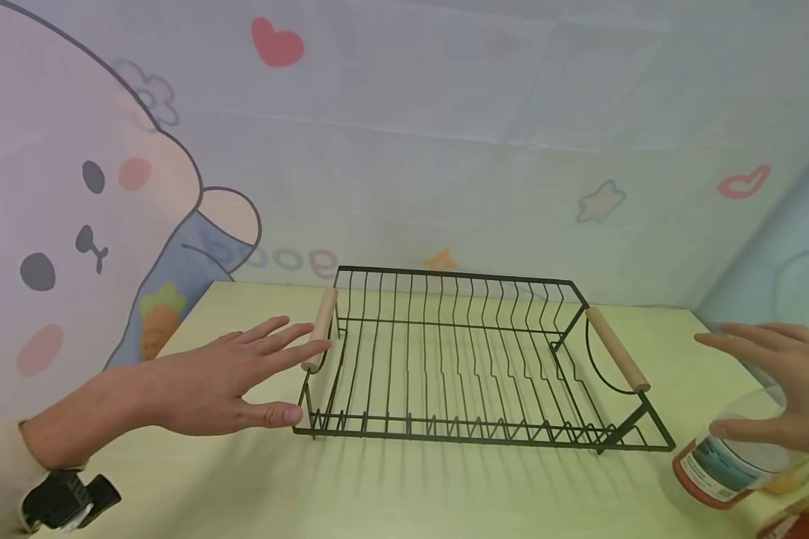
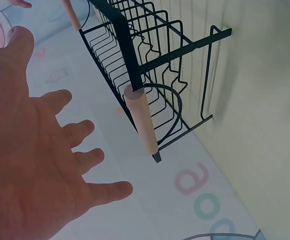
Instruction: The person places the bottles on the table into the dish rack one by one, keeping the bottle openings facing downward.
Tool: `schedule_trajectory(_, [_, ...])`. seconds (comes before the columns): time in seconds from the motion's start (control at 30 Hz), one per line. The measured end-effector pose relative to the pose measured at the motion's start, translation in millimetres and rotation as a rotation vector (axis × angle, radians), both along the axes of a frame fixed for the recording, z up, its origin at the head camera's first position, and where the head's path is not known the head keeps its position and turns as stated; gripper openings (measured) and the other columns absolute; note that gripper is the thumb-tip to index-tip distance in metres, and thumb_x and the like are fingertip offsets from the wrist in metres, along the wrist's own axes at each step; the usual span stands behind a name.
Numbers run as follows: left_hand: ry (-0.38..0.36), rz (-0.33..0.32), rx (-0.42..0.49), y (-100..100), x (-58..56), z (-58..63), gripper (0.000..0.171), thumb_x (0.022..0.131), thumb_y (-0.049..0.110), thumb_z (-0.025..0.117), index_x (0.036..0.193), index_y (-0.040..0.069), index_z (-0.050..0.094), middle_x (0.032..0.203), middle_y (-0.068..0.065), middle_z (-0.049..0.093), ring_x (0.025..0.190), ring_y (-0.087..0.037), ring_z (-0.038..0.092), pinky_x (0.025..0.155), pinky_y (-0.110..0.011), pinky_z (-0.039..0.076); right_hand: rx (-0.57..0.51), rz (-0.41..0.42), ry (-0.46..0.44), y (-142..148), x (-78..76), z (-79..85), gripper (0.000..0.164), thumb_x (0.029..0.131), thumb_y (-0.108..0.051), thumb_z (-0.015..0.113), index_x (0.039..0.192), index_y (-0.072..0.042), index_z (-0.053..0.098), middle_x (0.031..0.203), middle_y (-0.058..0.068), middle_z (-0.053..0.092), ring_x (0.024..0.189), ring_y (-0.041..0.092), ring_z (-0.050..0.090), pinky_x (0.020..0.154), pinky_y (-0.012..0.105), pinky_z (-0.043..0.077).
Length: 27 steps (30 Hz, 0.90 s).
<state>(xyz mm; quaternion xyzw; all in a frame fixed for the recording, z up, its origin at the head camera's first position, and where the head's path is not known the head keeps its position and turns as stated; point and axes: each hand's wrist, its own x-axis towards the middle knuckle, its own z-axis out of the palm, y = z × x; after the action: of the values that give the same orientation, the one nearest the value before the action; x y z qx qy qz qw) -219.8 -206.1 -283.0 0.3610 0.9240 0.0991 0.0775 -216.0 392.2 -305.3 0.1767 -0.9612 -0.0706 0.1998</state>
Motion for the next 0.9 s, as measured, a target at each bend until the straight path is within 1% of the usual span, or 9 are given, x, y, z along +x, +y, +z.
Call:
schedule_trajectory(0.03, [0.002, 0.0, 0.002, -0.5, -0.3, -0.5, 0.071, 0.094, 0.059, 0.044, 0.154, 0.032, 0.018, 0.16, -0.006, 0.017, 0.146, -0.04, 0.008, 0.103, -0.071, 0.021, -0.018, -0.007, -0.009, 3.8, -0.6, -1.5, 0.119, 0.044, -0.061, 0.087, 0.146, -0.02, 0.04, 0.127, 0.027, 0.051, 0.111, 0.05, 0.039, 0.085, 0.069, 0.032])
schedule_trajectory(0.1, [0.003, 0.002, 0.006, -1.6, -0.9, -1.3, 0.071, 0.095, 0.058, 0.045, 0.154, 0.033, 0.017, 0.16, -0.006, 0.016, 0.146, -0.04, 0.008, 0.102, -0.072, 0.021, -0.043, -0.022, -0.017, 9.1, -2.2, -3.3, 0.119, 0.043, -0.058, 0.089, 0.145, -0.017, 0.041, 0.126, 0.028, 0.051, 0.108, 0.051, 0.04, 0.079, 0.064, 0.04])
schedule_trajectory(0.23, [0.009, 0.005, 0.007, -3.5, -1.4, -3.5, 0.071, 0.094, 0.058, 0.045, 0.154, 0.033, 0.016, 0.16, -0.006, 0.016, 0.146, -0.04, 0.008, 0.102, -0.072, 0.021, -0.077, -0.028, -0.038, 17.2, -5.6, -4.4, 0.121, 0.042, -0.054, 0.091, 0.143, -0.009, 0.041, 0.122, 0.032, 0.053, 0.097, 0.053, 0.051, 0.064, 0.056, 0.049])
schedule_trajectory(0.27, [0.012, 0.007, 0.005, -3.8, -1.6, -4.1, 0.071, 0.094, 0.058, 0.045, 0.154, 0.033, 0.016, 0.16, -0.006, 0.017, 0.145, -0.04, 0.008, 0.102, -0.072, 0.021, -0.085, -0.028, -0.056, 19.0, -6.8, -4.5, 0.121, 0.043, -0.052, 0.092, 0.142, -0.006, 0.04, 0.121, 0.033, 0.054, 0.093, 0.052, 0.054, 0.06, 0.053, 0.05])
schedule_trajectory(0.37, [0.018, 0.008, 0.007, -3.8, -2.4, -6.2, 0.071, 0.095, 0.058, 0.045, 0.154, 0.032, 0.017, 0.16, -0.007, 0.018, 0.145, -0.04, 0.009, 0.102, -0.072, 0.021, -0.12, -0.049, -0.154, 26.1, -9.5, -4.9, 0.123, 0.046, -0.045, 0.093, 0.144, 0.001, 0.034, 0.117, 0.039, 0.052, 0.081, 0.049, 0.06, 0.06, 0.055, 0.05])
schedule_trajectory(0.43, [0.02, 0.006, 0.009, -3.4, -3.2, -7.6, 0.071, 0.095, 0.058, 0.046, 0.154, 0.031, 0.017, 0.159, -0.007, 0.018, 0.145, -0.04, 0.009, 0.102, -0.072, 0.021, -0.153, -0.05, -0.205, 29.8, -11.2, -6.0, 0.121, 0.047, -0.04, 0.093, 0.143, 0.004, 0.032, 0.115, 0.04, 0.052, 0.082, 0.048, 0.06, 0.06, 0.053, 0.051])
schedule_trajectory(0.63, [0.032, 0.011, 0.011, -3.6, -4.4, -11.7, 0.071, 0.095, 0.058, 0.046, 0.154, 0.032, 0.017, 0.159, -0.007, 0.019, 0.145, -0.04, 0.009, 0.103, -0.07, 0.022, -0.146, -0.012, -0.166, 33.7, -16.2, -10.2, 0.101, 0.043, -0.037, 0.094, 0.126, 0.0, 0.05, 0.106, 0.025, 0.063, 0.092, 0.04, 0.056, 0.062, 0.035, 0.051])
schedule_trajectory(0.83, [0.057, 0.014, 0.022, -3.6, -6.1, -15.9, 0.07, 0.095, 0.056, 0.047, 0.154, 0.033, 0.018, 0.159, -0.006, 0.02, 0.145, -0.04, 0.011, 0.102, -0.07, 0.024, -0.145, -0.081, -0.258, 31.3, -17.8, -7.1, 0.076, 0.047, -0.04, 0.092, 0.104, -0.002, 0.061, 0.094, 0.013, 0.066, 0.085, 0.035, 0.061, 0.069, 0.044, 0.051])
schedule_trajectory(0.9, [0.06, 0.015, 0.024, -3.1, -6.8, -17.0, 0.07, 0.094, 0.056, 0.047, 0.154, 0.033, 0.019, 0.159, -0.007, 0.021, 0.145, -0.04, 0.011, 0.102, -0.07, 0.025, -0.129, -0.089, -0.266, 31.3, -18.8, -6.5, 0.067, 0.047, -0.042, 0.092, 0.094, -0.005, 0.063, 0.09, 0.006, 0.066, 0.081, 0.029, 0.061, 0.067, 0.038, 0.051])
